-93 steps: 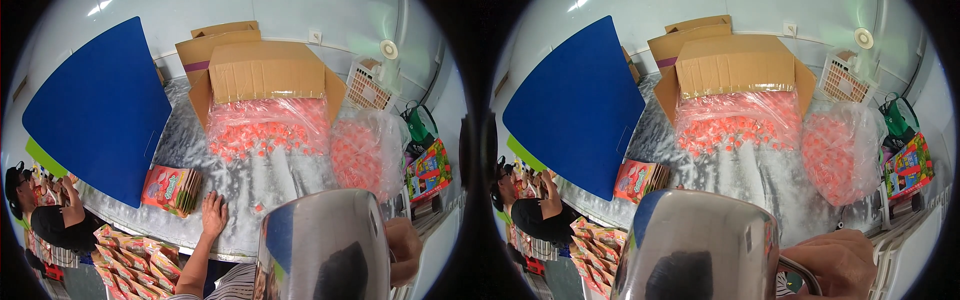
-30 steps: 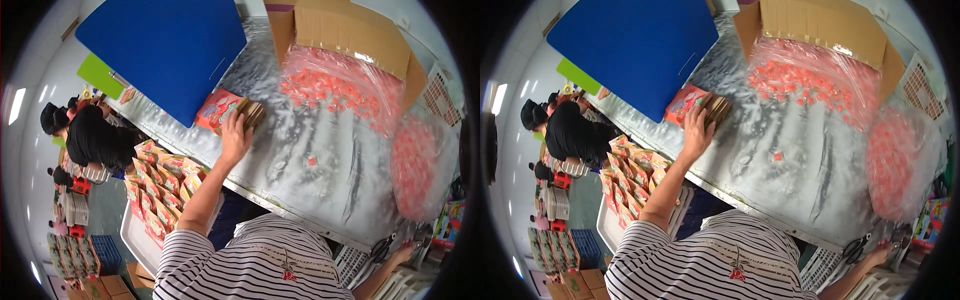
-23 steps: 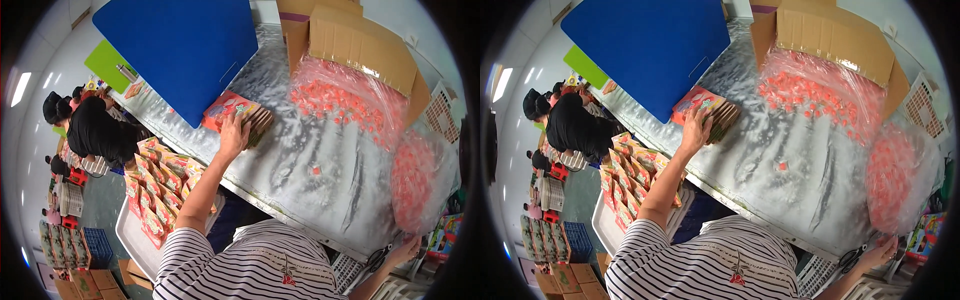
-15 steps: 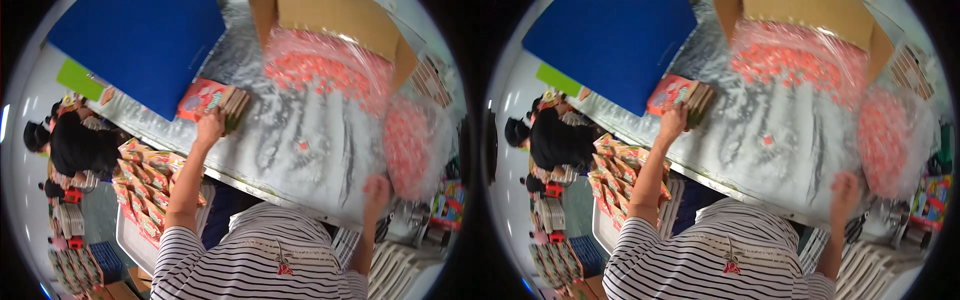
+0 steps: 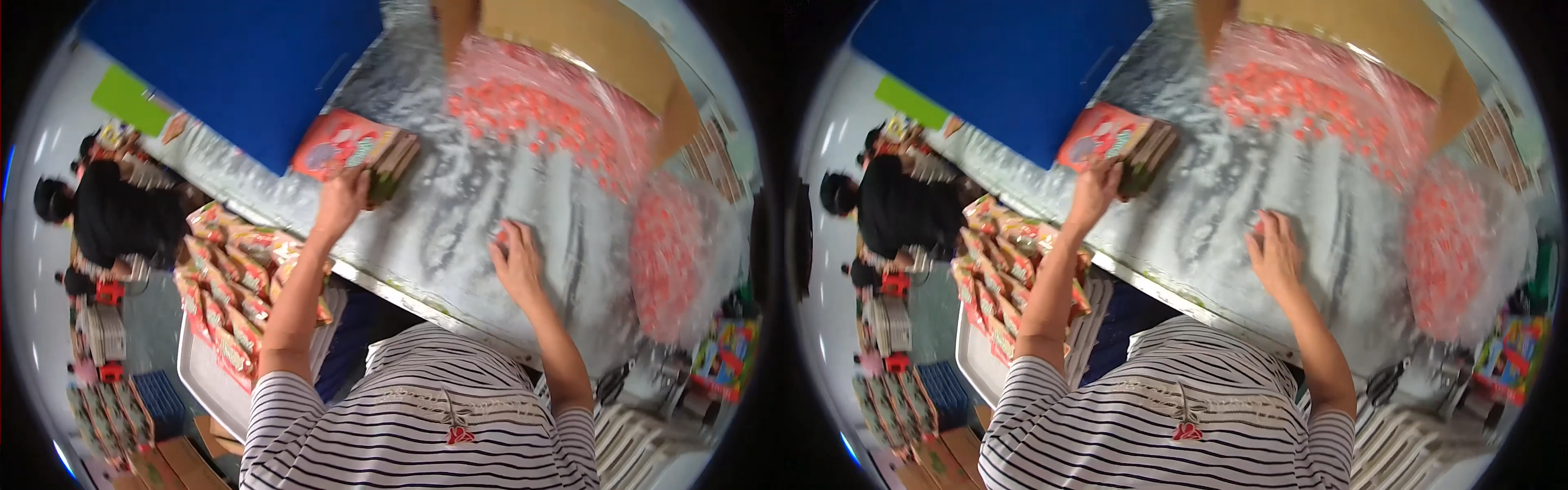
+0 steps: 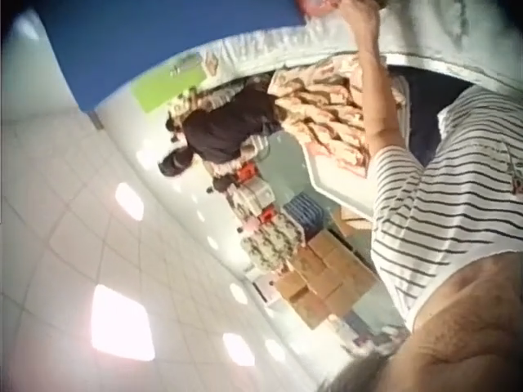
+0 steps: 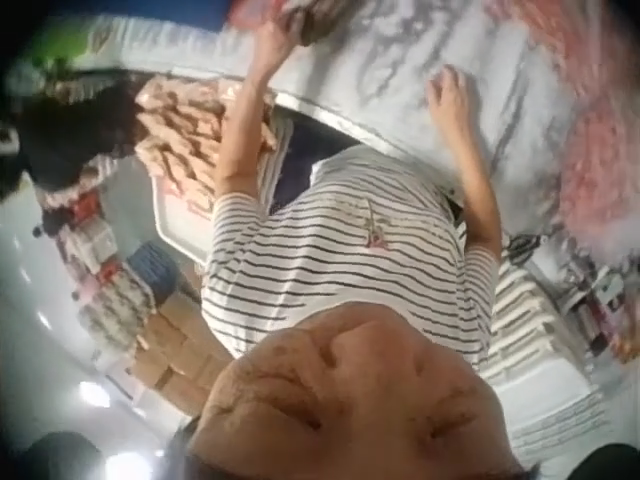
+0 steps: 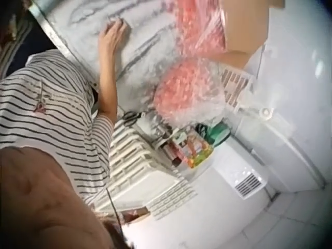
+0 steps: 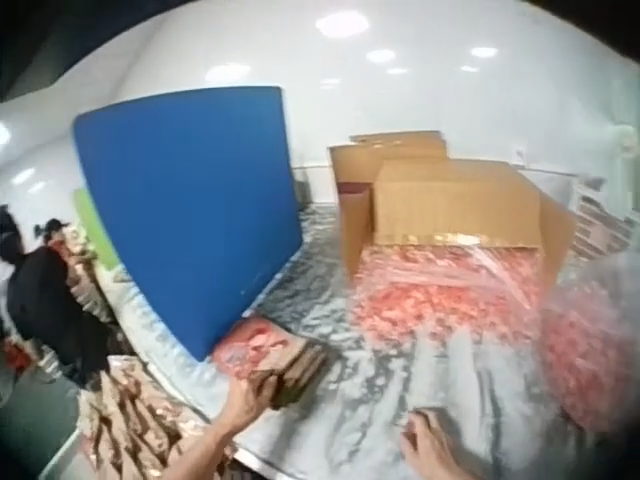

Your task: Packaging small individual candies into labeled bags at a factory workbench.

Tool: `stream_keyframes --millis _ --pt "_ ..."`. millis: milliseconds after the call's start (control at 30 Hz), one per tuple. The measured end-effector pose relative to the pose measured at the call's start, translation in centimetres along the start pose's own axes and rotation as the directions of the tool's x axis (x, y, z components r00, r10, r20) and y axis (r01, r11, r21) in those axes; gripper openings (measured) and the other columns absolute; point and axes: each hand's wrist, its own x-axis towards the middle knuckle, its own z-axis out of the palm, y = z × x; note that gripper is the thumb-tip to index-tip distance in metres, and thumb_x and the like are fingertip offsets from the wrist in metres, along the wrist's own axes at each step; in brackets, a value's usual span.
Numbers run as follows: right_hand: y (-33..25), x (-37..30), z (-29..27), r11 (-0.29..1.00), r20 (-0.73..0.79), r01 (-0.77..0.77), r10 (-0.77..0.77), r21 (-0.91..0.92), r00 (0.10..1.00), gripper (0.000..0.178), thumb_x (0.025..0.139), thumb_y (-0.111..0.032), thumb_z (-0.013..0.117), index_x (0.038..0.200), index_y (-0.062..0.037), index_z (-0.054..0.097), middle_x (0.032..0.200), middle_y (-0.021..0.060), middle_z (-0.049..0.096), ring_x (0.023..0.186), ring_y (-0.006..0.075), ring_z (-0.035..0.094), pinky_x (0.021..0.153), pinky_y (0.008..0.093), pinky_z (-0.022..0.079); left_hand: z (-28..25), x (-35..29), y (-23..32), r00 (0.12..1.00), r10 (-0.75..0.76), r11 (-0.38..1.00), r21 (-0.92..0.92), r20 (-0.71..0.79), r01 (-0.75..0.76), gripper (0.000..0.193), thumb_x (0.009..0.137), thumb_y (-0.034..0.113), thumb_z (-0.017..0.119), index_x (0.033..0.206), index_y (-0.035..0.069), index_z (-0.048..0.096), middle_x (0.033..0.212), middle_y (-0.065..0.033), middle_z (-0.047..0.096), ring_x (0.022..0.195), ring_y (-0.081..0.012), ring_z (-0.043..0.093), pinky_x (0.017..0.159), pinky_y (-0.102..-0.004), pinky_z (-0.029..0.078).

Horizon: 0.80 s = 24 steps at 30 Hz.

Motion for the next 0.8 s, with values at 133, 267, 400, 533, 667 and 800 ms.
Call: stream_keyframes --millis 133,267,400,533,667,800 --pt "1.3 -0.1 1.0 0.962 0.021 0.178 -0.178 -0.205 0.984 0.031 0.083 -0.015 0.064 0.112 -0.0061 0.060 0.111 0.0144 0.053 0.101 0.0331 0.055 0.087 0.0397 0.046 1.0 -0.8 -1.3 0.988 0.086 0.979 0.173 0.131 -0.109 0.008 0.076 0.013 0.062 0.080 0.006 0.061 0.066 -0.0175 0.061 0.057 -0.0368 0.061 0.051 -0.0460 0.047" --pt "2.7 -0.4 0.9 0.967 0.027 0.188 -0.186 -0.170 0.982 0.025 0.087 -0.016 0.063 0.108 -0.0029 0.059 0.108 0.0143 0.054 0.100 0.0328 0.055 0.086 0.0392 0.046 2.4 -0.8 0.4 0.999 0.024 0.954 0.298 0.042 -0.036 0.018 0.069 0.008 0.060 0.085 -0.001 0.061 0.084 -0.0208 0.063 0.081 -0.0364 0.062 0.070 -0.0451 0.051" --pt "3.9 0.1 1.3 0.944 0.023 0.276 -0.277 -0.181 0.961 0.023 0.090 -0.019 0.062 0.106 -0.0024 0.059 0.108 0.0135 0.053 0.094 0.0300 0.059 0.077 0.0380 0.049 2.7 -1.4 1.0 0.997 0.018 0.967 0.256 -0.069 0.000 0.018 0.068 0.007 0.060 0.084 -0.002 0.061 0.083 -0.0193 0.062 0.082 -0.0359 0.062 0.072 -0.0439 0.051" --pt "3.5 0.2 1.5 0.948 0.009 0.263 -0.265 -0.178 0.964 0.022 0.092 -0.018 0.060 0.106 -0.0007 0.058 0.108 0.0130 0.053 0.089 0.0292 0.060 0.074 0.0367 0.049 2.6 -1.6 1.3 0.984 0.004 0.985 0.173 -0.176 0.027 0.011 0.071 0.006 0.058 0.079 -0.001 0.059 0.081 -0.0187 0.061 0.079 -0.0361 0.061 0.070 -0.0440 0.050" --pt "3.5 0.4 1.4 0.936 0.035 0.274 -0.273 -0.220 0.961 0.023 0.092 -0.018 0.060 0.106 0.0000 0.058 0.108 0.0127 0.053 0.089 0.0289 0.060 0.074 0.0369 0.049 2.2 -2.5 1.1 0.971 -0.054 0.996 0.050 -0.232 0.067 0.009 0.074 0.008 0.059 0.074 -0.001 0.058 0.078 -0.0180 0.060 0.079 -0.0368 0.060 0.069 -0.0444 0.050" --pt "4.7 0.5 1.8 0.930 0.036 0.271 -0.271 -0.249 0.962 0.025 0.094 -0.022 0.056 0.110 -0.0025 0.058 0.108 0.0110 0.054 0.089 0.0247 0.061 0.072 0.0368 0.049 1.9 -3.9 0.6 0.969 -0.077 0.997 -0.002 -0.233 0.079 0.010 0.073 0.007 0.061 0.075 -0.002 0.058 0.079 -0.0180 0.059 0.080 -0.0362 0.059 0.068 -0.0439 0.049"
